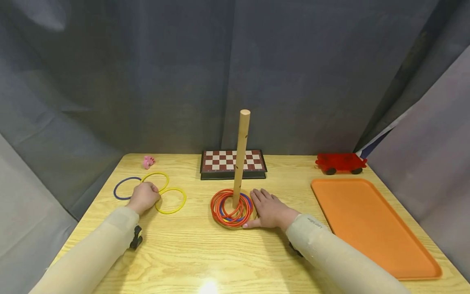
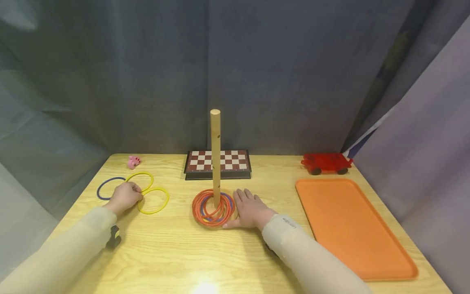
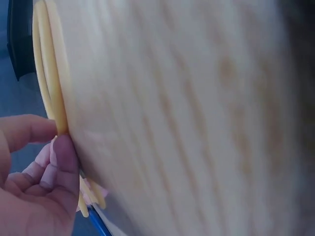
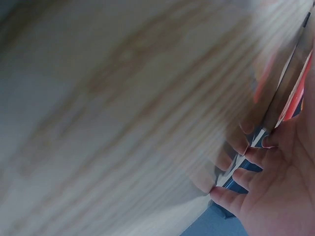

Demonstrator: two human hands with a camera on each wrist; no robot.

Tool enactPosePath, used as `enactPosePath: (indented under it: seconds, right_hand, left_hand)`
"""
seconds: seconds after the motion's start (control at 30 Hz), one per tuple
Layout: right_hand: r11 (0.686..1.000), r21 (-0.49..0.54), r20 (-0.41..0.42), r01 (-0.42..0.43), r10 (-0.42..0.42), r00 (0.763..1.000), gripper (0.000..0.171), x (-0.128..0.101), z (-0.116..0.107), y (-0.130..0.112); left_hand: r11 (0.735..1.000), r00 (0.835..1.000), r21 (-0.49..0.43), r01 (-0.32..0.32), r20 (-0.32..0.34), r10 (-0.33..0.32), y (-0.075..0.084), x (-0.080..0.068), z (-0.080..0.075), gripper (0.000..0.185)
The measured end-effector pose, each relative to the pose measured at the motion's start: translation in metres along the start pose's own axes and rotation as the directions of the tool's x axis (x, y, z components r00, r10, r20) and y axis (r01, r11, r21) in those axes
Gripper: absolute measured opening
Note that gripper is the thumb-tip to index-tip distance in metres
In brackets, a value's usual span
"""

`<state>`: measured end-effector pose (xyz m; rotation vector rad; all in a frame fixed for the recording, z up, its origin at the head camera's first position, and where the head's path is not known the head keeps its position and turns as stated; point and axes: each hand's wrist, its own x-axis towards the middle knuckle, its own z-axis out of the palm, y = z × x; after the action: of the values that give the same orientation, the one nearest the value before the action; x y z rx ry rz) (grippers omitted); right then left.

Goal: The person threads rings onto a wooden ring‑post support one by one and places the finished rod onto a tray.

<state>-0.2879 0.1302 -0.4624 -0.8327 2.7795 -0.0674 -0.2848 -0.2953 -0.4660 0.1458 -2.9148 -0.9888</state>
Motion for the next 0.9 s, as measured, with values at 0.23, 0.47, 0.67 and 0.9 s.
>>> enactPosePath:
  seconds: [0.23, 0.47, 0.67, 0.9]
  right_hand:
    - [1.0, -0.003, -0.002, 0.006, -0.006, 1.0, 0.117, 0.0, 0.0, -0.001]
    - [1.0, -0.006, -0.006, 0.008, -0.009, 1.0, 0.116, 0.001, -0.001, 0.0]
    - [1.0, -0.001, 0.005, 0.003, -0.003, 1.0, 0.116, 0.0, 0.0, 0.0]
    - [1.0, -0.005, 0.012, 0.003, -0.003, 1.0, 0.117, 0.0, -0.002, 0.001]
  left_hand:
    - [1.0, 1.0, 0.002, -0.002, 0.009, 0.002, -0.005, -0.001, 0.002, 0.022]
    - [1.0, 0.999, -0.009, -0.002, 0.052, 0.003, 0.001, -0.007, -0.005, 0.032]
    - [0.997, 0.997, -0.079, 0.018, 0.075, -0.012, 0.006, -0.008, -0.011, 0.032]
    - [0.935, 0.996, -0.352, 0.041, 0.09, -0.01, 0.028, -0.004, -0.035, 0.037]
